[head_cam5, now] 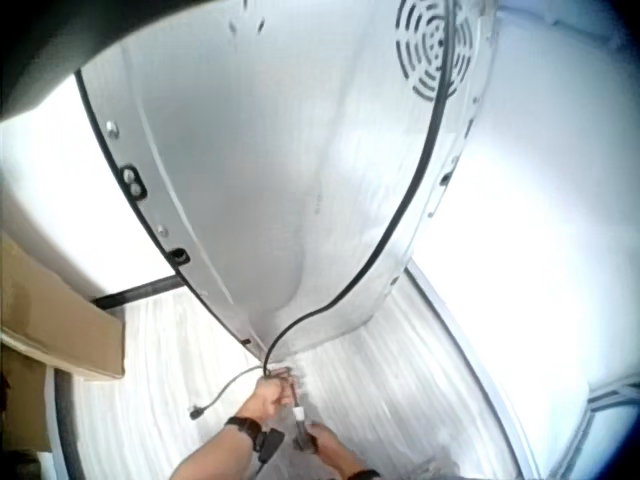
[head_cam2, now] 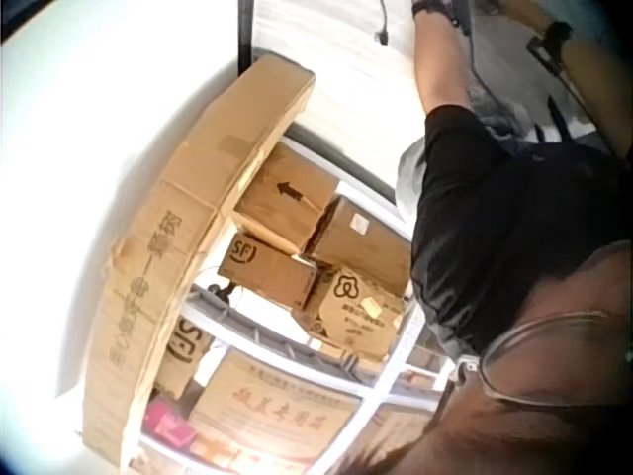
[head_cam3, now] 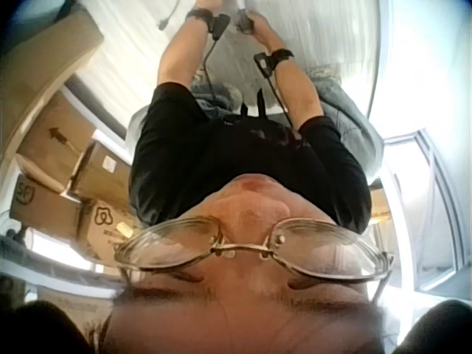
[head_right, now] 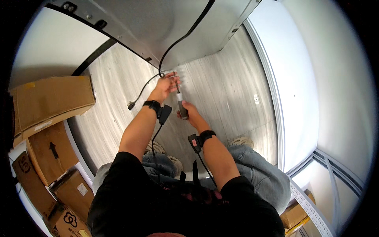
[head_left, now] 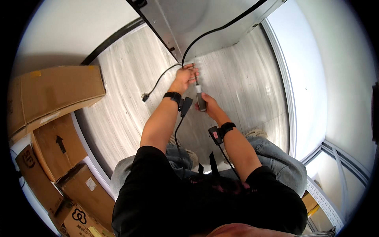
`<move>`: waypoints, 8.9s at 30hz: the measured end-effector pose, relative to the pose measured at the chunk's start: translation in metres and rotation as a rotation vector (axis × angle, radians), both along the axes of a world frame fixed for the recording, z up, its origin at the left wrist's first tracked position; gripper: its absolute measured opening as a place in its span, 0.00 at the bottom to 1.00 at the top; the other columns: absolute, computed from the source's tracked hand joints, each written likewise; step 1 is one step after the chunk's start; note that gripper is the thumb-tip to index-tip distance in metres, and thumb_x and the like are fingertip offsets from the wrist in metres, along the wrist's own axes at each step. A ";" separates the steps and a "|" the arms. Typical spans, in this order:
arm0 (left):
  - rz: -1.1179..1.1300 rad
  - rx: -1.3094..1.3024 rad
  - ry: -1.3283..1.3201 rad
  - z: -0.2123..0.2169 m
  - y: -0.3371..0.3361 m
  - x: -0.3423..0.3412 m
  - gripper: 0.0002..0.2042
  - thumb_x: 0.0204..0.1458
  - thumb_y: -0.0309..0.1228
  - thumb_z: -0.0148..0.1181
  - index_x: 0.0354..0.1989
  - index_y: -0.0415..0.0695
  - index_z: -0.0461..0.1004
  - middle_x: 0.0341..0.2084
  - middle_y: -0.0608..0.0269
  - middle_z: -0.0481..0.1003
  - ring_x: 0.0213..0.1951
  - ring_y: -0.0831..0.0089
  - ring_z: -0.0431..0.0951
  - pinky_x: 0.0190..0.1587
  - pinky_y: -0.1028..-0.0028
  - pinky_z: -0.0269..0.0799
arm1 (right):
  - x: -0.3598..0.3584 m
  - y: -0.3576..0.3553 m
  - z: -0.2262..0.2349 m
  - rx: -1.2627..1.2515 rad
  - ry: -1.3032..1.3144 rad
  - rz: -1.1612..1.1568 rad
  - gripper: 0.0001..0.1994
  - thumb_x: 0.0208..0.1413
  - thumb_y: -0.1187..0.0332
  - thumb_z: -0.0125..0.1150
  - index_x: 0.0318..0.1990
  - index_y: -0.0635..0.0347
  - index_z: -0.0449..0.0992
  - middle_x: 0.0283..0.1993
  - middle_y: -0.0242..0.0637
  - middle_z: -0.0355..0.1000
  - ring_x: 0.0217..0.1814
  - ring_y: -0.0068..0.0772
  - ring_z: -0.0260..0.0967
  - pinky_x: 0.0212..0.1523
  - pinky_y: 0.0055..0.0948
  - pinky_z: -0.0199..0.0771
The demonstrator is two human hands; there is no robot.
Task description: The person uses a screwdriver to fasten screws into the underside of a white appliance, securing a black cable along the edge. After tightening several screws, the person wipes the appliance's surface with a blue cloth.
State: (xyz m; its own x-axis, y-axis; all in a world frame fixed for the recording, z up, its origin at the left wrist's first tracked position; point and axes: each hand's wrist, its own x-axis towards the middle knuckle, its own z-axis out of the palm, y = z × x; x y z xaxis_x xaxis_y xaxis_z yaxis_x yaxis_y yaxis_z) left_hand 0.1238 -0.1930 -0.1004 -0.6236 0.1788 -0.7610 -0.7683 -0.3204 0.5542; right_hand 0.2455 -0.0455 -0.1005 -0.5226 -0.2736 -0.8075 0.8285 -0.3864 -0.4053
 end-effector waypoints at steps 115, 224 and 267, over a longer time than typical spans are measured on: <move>-0.761 0.357 1.084 0.966 0.329 0.043 0.34 0.48 0.28 0.64 0.62 0.39 0.54 0.55 0.59 0.64 0.55 0.72 0.65 0.58 0.69 0.61 | 0.040 0.304 0.946 1.387 1.371 -0.178 0.44 0.36 0.67 0.68 0.64 0.55 0.53 0.64 0.54 0.45 0.64 0.58 0.48 0.63 0.44 0.50; -0.257 -0.819 1.192 0.877 -0.139 -0.070 0.16 0.36 0.27 0.71 0.36 0.38 0.76 0.21 0.53 0.75 0.21 0.68 0.73 0.28 0.73 0.70 | -0.220 -0.119 0.965 1.702 1.533 0.958 0.27 0.33 0.77 0.63 0.47 0.42 0.75 0.52 0.27 0.70 0.52 0.33 0.66 0.41 0.38 0.65; -0.286 -0.806 1.218 0.870 -0.144 -0.088 0.18 0.38 0.29 0.71 0.39 0.39 0.76 0.21 0.55 0.76 0.21 0.72 0.74 0.27 0.76 0.70 | -0.273 -0.076 0.954 1.875 1.388 0.745 0.28 0.31 0.76 0.59 0.47 0.45 0.76 0.50 0.32 0.71 0.46 0.42 0.70 0.41 0.36 0.73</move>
